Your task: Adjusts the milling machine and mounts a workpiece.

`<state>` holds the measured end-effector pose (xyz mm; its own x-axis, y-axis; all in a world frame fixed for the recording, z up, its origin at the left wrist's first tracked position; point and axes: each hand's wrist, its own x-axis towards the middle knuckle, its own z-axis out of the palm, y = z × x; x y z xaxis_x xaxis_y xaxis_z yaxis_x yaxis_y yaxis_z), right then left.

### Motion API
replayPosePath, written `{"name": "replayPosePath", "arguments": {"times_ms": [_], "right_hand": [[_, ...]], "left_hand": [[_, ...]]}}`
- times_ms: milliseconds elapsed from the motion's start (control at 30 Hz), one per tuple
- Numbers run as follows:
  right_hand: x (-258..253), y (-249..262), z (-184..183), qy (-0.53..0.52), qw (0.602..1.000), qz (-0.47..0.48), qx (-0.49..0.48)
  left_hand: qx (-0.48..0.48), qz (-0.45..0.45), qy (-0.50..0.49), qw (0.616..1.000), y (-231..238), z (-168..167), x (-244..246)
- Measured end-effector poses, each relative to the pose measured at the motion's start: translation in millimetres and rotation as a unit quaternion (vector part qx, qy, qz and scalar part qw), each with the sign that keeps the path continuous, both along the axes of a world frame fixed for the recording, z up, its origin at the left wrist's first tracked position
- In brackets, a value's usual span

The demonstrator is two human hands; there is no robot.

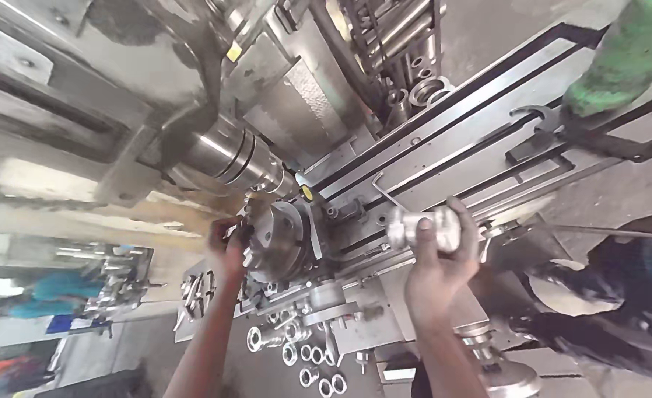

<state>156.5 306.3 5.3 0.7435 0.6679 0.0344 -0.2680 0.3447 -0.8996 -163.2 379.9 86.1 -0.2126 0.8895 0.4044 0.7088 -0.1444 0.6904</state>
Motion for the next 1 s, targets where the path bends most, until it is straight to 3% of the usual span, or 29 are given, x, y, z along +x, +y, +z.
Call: {"name": "replayPosePath", "arguments": {"times_ms": [67,133,200,267,500,600,800,1000], "right_hand": [[-40,6,-10,-0.054,0.994,0.044,-0.090],[-76,16,-21,-0.065,0.971,0.168,-0.159],[-70,25,-25,-0.060,0.948,0.271,-0.154],[-53,19,-26,-0.024,0.940,0.311,-0.136],[14,17,-6,0.017,0.995,0.095,-0.031],[26,8,1,0.037,0.997,0.067,-0.019],[-6,-64,-2,-0.010,0.988,0.144,-0.053],[-17,-127,2,-0.037,0.950,0.275,-0.142]], "left_hand": [[0.000,-0.005,-0.003,1.000,1,-1,0],[-0.008,-0.003,-0.001,1.000,3,-1,1],[-0.006,-0.009,0.009,1.000,8,2,-1],[-0.014,-0.007,0.017,1.000,5,0,-4],[0.003,-0.015,0.016,1.000,13,0,-6],[0.013,-0.021,0.000,1.000,15,-1,-7],[0.028,-0.014,-0.029,0.999,18,0,-1],[0.020,0.011,0.005,1.000,17,4,0]]}}
